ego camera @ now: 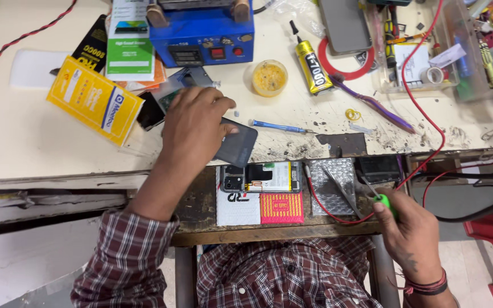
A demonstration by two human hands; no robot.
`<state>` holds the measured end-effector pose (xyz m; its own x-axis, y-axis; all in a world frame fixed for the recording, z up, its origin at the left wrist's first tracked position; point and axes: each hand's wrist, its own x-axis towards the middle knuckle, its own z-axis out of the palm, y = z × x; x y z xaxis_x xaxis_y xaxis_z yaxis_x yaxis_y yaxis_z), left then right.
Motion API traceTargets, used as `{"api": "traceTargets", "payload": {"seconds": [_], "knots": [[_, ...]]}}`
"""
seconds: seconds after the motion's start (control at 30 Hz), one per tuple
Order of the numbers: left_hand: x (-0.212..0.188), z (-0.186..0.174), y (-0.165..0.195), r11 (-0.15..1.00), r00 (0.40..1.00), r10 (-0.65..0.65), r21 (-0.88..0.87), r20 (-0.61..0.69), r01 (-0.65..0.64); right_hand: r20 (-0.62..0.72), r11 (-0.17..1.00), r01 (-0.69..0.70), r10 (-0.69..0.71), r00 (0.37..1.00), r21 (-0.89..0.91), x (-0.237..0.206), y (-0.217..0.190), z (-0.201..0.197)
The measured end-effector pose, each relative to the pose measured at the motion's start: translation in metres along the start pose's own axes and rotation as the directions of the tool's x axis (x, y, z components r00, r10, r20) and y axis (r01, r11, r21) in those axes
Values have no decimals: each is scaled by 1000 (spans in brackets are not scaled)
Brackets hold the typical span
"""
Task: The person picks up a smartphone and uses a green-handled screwdriver to pry open its back cover, working the tool along the edge. They set the cover aside and then use a yellow tool on the exposed internal components of the opened phone on the bench.
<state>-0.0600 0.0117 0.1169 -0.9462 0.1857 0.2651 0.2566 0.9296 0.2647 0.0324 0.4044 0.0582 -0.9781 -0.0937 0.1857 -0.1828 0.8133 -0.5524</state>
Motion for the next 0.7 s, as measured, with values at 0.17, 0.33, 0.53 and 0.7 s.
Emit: {"api": "traceTargets", "payload": {"seconds": [0.17,0.33,0.53,0.7], "knots": [[-50,15,65,885,893,438,-122,-106,-449,188,976,129,-96,978,-177,3,-23,-1],[-118,58,117,857,834,469,-380,292,-349,400,910,410,-354,845,-61,-6,-52,1],[-176,82,99,835,901,426,-422,86,-354,545,895,445,-395,739,46,-11,-61,-4],[-200,82,94,868,914,394,-364,93,-337,628,905,415,-380,679,99,-14,-62,-6]]}}
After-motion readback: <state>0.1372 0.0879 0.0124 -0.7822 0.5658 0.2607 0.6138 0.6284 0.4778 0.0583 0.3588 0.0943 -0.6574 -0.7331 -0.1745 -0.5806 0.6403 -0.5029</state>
